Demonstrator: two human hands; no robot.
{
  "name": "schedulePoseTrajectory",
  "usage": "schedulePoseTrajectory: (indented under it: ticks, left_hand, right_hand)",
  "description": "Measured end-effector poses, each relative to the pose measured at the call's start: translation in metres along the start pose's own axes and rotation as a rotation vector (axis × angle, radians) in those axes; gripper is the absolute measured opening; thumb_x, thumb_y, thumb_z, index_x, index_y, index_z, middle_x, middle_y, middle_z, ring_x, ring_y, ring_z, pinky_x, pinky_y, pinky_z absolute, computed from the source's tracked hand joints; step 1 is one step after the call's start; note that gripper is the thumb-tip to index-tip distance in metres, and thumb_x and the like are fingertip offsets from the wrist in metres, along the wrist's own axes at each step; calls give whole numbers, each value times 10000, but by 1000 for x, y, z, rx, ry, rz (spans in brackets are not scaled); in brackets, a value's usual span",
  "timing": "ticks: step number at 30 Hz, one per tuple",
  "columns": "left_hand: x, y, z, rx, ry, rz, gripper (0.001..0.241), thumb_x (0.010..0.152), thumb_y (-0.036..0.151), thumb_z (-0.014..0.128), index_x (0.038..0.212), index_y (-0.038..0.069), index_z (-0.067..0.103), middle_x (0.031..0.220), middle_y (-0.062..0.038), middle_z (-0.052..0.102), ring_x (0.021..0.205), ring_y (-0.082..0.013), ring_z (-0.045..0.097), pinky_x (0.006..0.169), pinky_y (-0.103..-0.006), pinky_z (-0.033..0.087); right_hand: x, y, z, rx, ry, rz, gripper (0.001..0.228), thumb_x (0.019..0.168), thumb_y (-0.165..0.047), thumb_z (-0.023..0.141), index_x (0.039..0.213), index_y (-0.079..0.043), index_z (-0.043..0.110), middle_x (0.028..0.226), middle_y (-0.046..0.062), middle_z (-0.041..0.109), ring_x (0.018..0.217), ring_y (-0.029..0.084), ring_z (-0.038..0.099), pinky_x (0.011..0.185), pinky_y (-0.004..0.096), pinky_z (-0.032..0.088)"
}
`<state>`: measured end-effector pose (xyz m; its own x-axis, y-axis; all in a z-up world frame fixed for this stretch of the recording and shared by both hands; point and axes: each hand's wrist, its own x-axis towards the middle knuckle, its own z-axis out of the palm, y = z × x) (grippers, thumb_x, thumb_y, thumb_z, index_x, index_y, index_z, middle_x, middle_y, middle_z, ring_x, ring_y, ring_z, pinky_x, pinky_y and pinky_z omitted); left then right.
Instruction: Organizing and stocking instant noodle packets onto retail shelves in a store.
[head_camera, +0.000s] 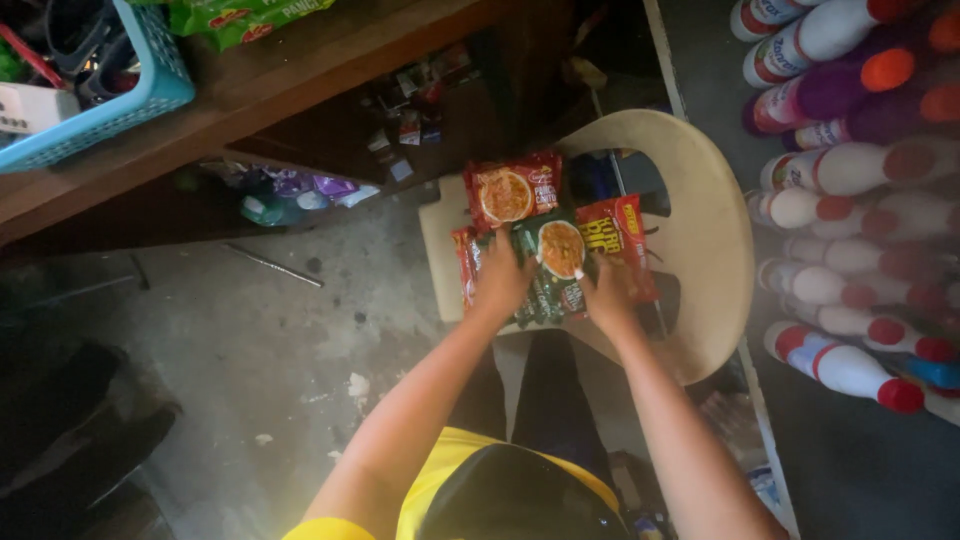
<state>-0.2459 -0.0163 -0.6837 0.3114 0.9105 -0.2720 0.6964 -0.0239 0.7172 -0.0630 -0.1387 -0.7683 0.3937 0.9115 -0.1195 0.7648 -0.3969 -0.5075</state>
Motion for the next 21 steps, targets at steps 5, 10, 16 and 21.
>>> schedulePoseTrajectory:
  ticks: [5,10,16,21]
  left_hand:
    - [-2,-6,12,104,20,99,688,904,253,723,1462,9,404,1379,-282,528,1198,-473,528,1028,-554,447]
    - [3,-5,21,92,43,127,698,862,241,738,1420,-28,415,1382,-312,492,1197,-511,486,1024,-562,420]
    - [-4,0,15,91,-80,57,670,886,250,718,1420,-27,424,1376,-312,486,1213,-508,478,1037,-557,418]
    - [0,-3,13,68,-45,51,702,860,274,753,1412,-16,431,1345,-335,468,1228,-520,429,1040,-571,390]
  right_hand:
    - [-3,-18,-8,-29,43,-65,629,883,-305,754,1424,-57,550,1223,205,612,1168,399,538,986,543,398]
    - [-1,0,6,134,-16,18,581,885,-288,724,1391,-50,568,1260,208,610,1214,383,536,1032,521,399]
    - [-2,-12,-14,51,-88,14,482,898,-310,748,1285,-46,634,1222,205,635,1212,370,545,1046,503,405]
    - [0,-25,-27,55,-67,40,450,904,-302,744,1269,-58,651,1230,181,652,1226,349,555,1068,491,412]
